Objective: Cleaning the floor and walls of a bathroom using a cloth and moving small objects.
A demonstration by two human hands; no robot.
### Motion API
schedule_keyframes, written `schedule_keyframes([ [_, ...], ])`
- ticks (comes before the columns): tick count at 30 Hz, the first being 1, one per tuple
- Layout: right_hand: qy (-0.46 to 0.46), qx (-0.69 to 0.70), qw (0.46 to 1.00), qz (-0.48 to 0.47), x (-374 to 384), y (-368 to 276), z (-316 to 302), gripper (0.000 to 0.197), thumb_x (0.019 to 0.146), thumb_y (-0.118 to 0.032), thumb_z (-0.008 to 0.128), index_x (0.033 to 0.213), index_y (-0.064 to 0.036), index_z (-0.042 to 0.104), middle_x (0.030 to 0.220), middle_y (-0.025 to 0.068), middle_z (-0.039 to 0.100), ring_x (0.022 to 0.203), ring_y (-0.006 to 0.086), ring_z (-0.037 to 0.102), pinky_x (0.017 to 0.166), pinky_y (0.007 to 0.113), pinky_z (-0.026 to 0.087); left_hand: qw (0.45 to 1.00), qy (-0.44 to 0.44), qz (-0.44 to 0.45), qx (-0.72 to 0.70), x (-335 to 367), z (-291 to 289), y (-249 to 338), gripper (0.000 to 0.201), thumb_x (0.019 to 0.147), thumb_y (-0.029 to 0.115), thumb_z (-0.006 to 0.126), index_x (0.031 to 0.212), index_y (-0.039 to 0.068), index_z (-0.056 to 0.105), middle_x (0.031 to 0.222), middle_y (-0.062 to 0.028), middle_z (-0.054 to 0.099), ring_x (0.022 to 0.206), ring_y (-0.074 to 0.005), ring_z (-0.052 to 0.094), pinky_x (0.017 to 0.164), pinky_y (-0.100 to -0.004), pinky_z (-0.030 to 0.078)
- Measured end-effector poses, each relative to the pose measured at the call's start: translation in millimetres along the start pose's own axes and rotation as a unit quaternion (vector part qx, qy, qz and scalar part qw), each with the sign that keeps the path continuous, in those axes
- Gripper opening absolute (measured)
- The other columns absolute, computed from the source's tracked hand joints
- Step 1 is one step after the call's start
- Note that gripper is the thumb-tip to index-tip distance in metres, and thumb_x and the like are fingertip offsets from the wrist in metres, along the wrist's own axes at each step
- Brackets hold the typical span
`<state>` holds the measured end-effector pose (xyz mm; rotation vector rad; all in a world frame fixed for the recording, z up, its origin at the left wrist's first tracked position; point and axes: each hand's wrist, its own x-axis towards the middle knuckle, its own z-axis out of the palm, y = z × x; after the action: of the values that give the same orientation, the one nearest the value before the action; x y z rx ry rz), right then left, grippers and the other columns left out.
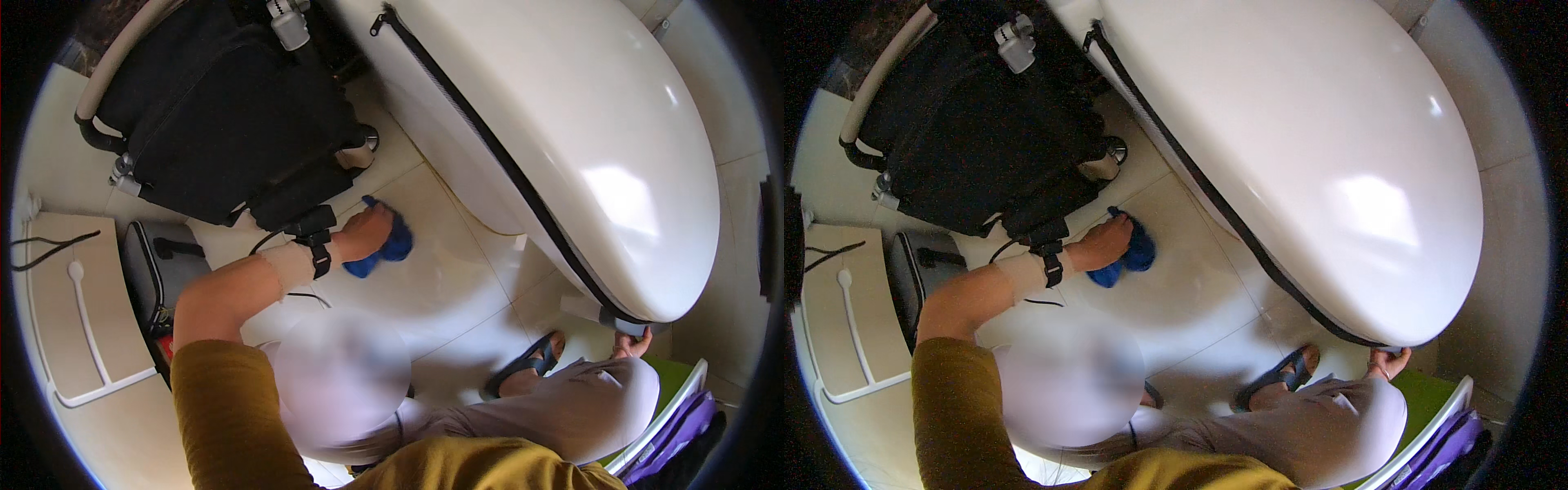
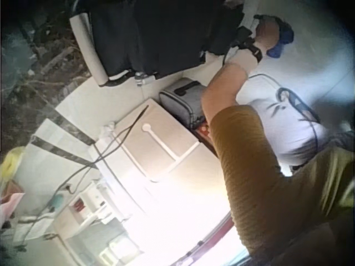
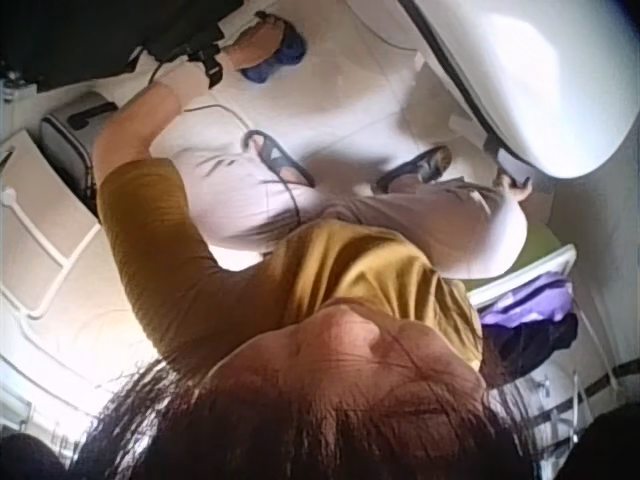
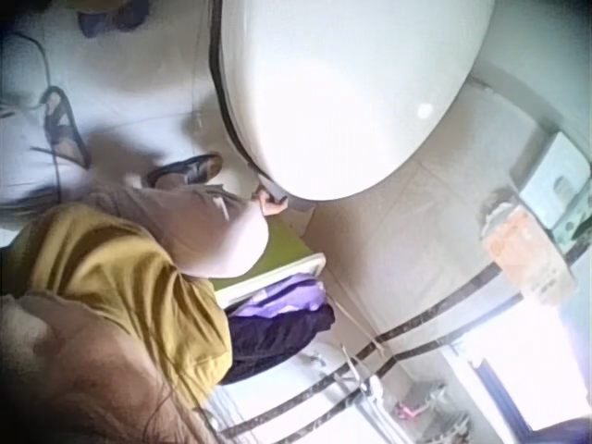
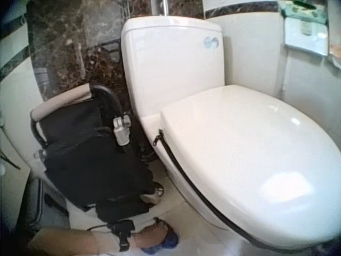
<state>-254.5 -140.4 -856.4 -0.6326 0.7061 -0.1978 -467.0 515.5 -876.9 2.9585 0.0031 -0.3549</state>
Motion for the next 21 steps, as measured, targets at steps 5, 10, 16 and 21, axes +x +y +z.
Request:
schedule_keyframes([
  [5, 0.019, -0.024, 0.999, -0.044, -5, 11, -21, 0.051, 0.073, -0.027, 0.064, 0.117, -0.0052, 0.053, 0.121, 0.0133, 0.053, 0.113, 0.0311, 0.048, 0.097, 0.052, 0.037, 0.975, 0.158, -0.095, -0.122, 44, -24, 0, 0.033, 0.076, 0.003, 0.054, 0.106, -0.009, 0.046, 0.106, -0.0263, 0.049, 0.096, -0.0364, 0.055, 0.076, -0.0391, 0.050],
  [10, 0.006, -0.039, 0.998, -0.039, -46, 24, -10, 0.051, 0.080, -0.030, 0.058, 0.121, -0.0013, 0.050, 0.126, 0.0154, 0.050, 0.117, 0.0331, 0.045, 0.101, 0.053, 0.032, 0.906, 0.314, -0.233, -0.160, 115, -1, -28, 0.050, 0.075, 0.008, 0.059, 0.119, -0.009, 0.041, 0.131, -0.0277, 0.037, 0.117, -0.0411, 0.041, 0.096, -0.0435, 0.037],
  [16, -0.026, -0.052, 0.998, -0.014, -64, 16, -29, 0.039, 0.075, -0.023, 0.064, 0.105, 0.0000, 0.057, 0.111, 0.0120, 0.059, 0.104, 0.0286, 0.053, 0.095, 0.046, 0.040, 0.949, 0.242, -0.145, -0.141, 124, 46, -16, 0.059, 0.072, 0.014, 0.063, 0.123, -0.007, 0.041, 0.132, -0.0221, 0.038, 0.122, -0.0399, 0.034, 0.104, -0.0474, 0.027],
  [21, -0.007, -0.088, 0.995, -0.052, -106, 31, -1, 0.038, 0.074, -0.021, 0.064, 0.105, -0.0003, 0.055, 0.106, 0.0116, 0.060, 0.100, 0.0289, 0.055, 0.093, 0.046, 0.042, 0.968, 0.182, 0.006, -0.171, 22, 72, 51, 0.056, 0.073, 0.012, 0.061, 0.123, -0.006, 0.043, 0.132, -0.0194, 0.040, 0.124, -0.0389, 0.033, 0.104, -0.0457, 0.027],
])
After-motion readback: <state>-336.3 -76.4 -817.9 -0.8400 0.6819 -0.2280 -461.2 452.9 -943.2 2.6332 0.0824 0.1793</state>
